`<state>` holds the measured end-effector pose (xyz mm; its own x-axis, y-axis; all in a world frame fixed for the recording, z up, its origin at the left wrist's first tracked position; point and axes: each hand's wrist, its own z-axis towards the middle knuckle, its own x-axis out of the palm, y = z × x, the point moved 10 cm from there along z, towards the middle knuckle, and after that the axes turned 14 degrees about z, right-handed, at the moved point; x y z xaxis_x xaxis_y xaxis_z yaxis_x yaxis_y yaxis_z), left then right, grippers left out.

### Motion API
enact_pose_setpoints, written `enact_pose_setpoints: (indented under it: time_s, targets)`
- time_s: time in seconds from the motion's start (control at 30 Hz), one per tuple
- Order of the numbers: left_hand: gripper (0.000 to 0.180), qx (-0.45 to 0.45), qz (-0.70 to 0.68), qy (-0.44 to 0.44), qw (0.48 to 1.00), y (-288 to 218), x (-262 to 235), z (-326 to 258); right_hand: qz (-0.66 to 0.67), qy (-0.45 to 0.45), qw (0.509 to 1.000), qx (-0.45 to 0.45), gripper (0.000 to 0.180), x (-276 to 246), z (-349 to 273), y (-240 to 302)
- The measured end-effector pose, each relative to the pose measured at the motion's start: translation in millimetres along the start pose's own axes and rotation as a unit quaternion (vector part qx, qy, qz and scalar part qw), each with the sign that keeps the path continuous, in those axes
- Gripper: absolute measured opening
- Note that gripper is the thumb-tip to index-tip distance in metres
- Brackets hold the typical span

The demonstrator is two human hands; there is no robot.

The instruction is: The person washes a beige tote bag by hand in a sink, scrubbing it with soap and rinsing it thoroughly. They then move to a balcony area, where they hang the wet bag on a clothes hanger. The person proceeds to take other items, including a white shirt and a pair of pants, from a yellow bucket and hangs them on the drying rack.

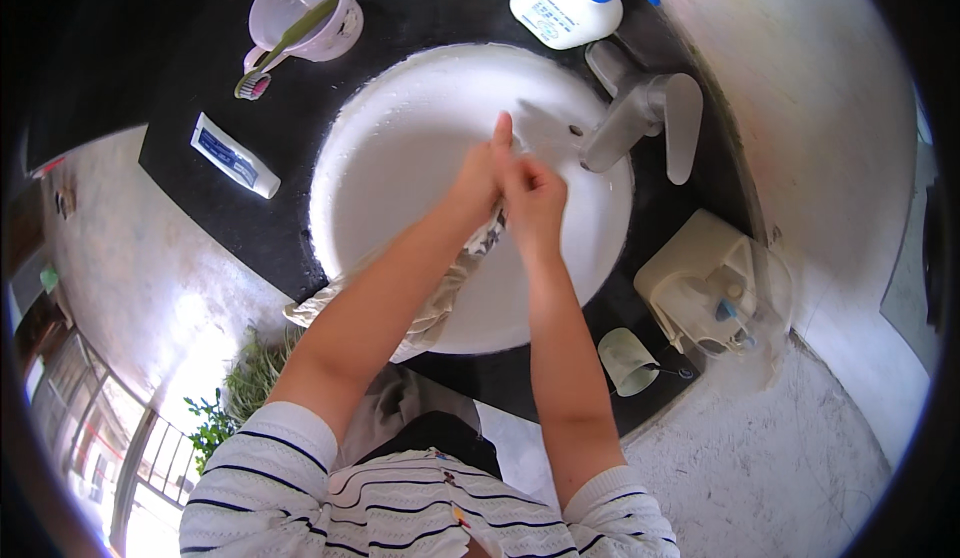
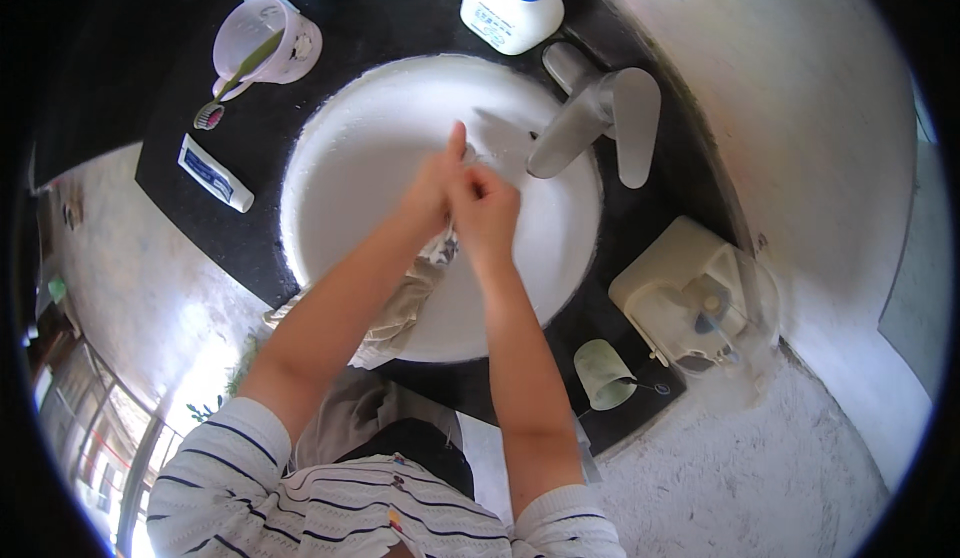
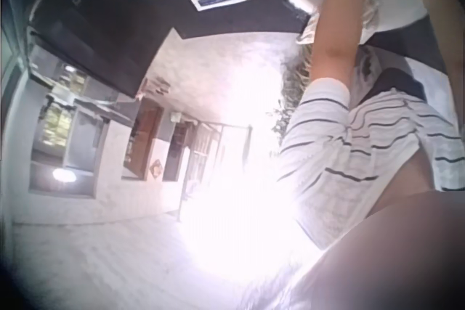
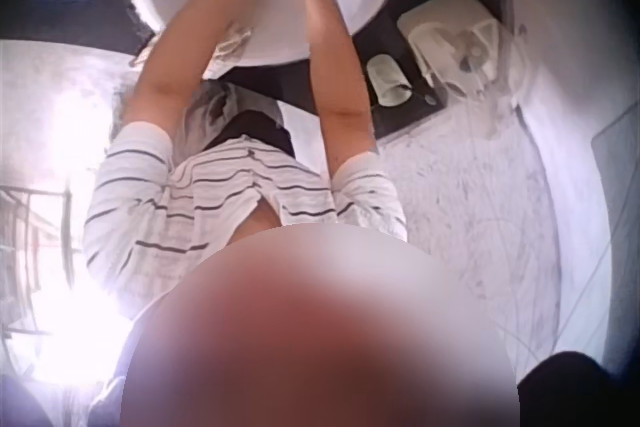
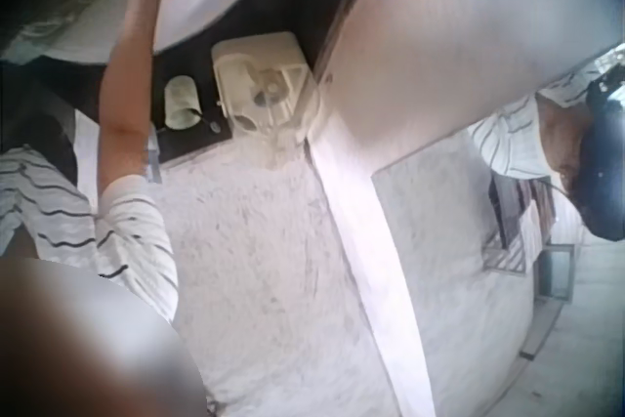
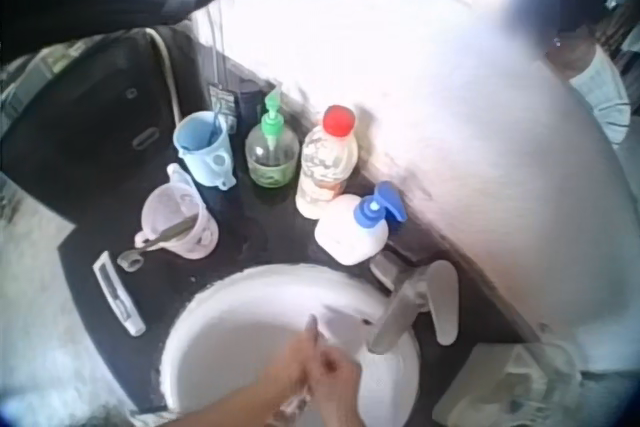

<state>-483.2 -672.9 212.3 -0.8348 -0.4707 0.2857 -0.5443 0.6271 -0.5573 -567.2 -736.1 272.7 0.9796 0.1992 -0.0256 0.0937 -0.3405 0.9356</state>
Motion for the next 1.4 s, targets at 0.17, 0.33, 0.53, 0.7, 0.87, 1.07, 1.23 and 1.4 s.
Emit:
enact_pose_setpoints:
  time_s: [0.17, 0.33, 0.53, 0.7, 0.87, 1.07, 1.23, 1.4]
  targets:
    - [0.046, -0.012, -0.026, -0.054, 0.998, 13.9, 2.9, -33.1, -0.184, -0.028, 0.973, -0.135, 0.045, 19.3, -11.1, 36.8]
    - [0.040, -0.001, -0.029, 0.006, 1.000, 22.4, -6.4, -38.1, -0.228, -0.012, 0.971, -0.072, 0.047, 22.8, 1.5, 30.8]
    - [0.041, -0.008, -0.029, -0.019, 0.999, 28.6, -26.2, -40.6, -0.208, 0.025, 0.970, -0.125, 0.052, 59.6, -36.4, 37.6]
    - [0.047, -0.054, -0.131, -0.014, 0.990, 15.9, -29.2, -65.7, 0.126, -0.062, 0.981, 0.134, 0.055, 26.7, -7.3, -2.7]
    - [0.050, -0.034, -0.095, -0.145, 0.984, -1.3, -57.3, -67.6, 0.029, 0.021, 0.997, 0.069, 0.048, 47.3, -35.8, 22.8]
    - [0.045, 0.020, 0.013, -0.016, 1.000, -3.0, -17.5, -55.6, -0.236, -0.029, 0.966, -0.098, 0.051, 41.0, -24.9, 58.4]
    - [0.041, 0.004, 0.003, 0.082, 0.997, 5.0, 4.1, -49.7, -0.203, -0.011, 0.977, -0.070, 0.053, 21.8, -6.5, 24.2]
    - [0.035, 0.061, -0.021, 0.072, 0.995, -38.1, 10.0, -41.6, 0.283, -0.060, 0.942, 0.171, 0.031, -26.7, 22.8, -7.6]
